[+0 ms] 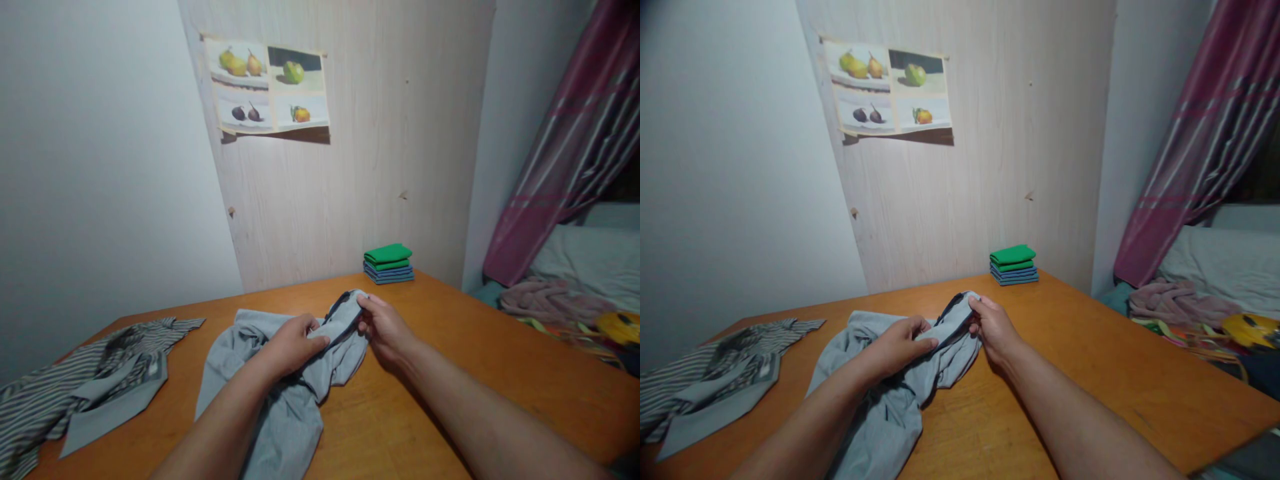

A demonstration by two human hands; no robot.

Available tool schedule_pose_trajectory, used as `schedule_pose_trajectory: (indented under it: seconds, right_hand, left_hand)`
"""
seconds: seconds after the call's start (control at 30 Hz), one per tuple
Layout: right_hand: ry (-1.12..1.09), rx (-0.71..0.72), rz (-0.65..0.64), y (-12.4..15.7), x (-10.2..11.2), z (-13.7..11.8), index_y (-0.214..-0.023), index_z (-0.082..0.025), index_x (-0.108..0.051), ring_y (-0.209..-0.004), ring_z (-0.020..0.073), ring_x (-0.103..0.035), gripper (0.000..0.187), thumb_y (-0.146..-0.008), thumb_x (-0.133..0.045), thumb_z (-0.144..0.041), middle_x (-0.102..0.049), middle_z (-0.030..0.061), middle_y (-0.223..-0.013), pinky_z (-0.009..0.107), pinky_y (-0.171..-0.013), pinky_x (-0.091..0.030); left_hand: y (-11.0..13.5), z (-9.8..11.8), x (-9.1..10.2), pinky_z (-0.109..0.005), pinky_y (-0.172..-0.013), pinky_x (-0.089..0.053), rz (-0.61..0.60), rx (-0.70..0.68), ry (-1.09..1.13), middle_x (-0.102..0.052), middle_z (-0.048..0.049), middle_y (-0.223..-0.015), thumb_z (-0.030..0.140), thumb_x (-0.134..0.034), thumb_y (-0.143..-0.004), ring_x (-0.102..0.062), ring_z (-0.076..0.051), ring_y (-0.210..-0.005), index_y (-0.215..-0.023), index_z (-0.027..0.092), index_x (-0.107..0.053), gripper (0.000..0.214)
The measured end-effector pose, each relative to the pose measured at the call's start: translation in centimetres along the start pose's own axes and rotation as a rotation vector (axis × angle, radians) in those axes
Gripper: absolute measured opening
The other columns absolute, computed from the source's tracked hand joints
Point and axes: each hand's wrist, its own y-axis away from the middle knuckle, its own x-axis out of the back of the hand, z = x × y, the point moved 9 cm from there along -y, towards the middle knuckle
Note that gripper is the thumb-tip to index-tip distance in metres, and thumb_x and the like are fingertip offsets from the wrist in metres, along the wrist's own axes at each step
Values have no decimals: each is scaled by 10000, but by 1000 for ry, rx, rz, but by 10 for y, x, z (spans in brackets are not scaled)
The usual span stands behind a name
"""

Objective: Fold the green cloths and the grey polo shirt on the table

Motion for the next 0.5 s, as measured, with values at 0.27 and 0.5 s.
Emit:
schedule_pose_trajectory:
  seconds: [0.27, 0.5]
  right_hand:
    - [-110, -117, 64, -3, 10, 5, -895, -218, -611, -558, 146, -618, 205, -841, -672, -407, -684, 28, -701, 215, -442, -410]
    - [124, -34, 12, 5, 0, 1, -799, -198, -623, -520, 112, -540, 345, -843, -677, -535, -678, 33, -681, 200, -458, -367]
  left_hand:
    - [9, 14, -9, -189, -447, -271, -151, 144, 457, -541, 39, -566, 393, -849, -681, -424, -84, -457, -688, 178, -601, 328]
    - [-6, -2, 53, -202, -483, -443, 394, 143, 868, -642, -7, -654, 210, -755, -769, -578, -119, -512, -759, 157, -618, 148]
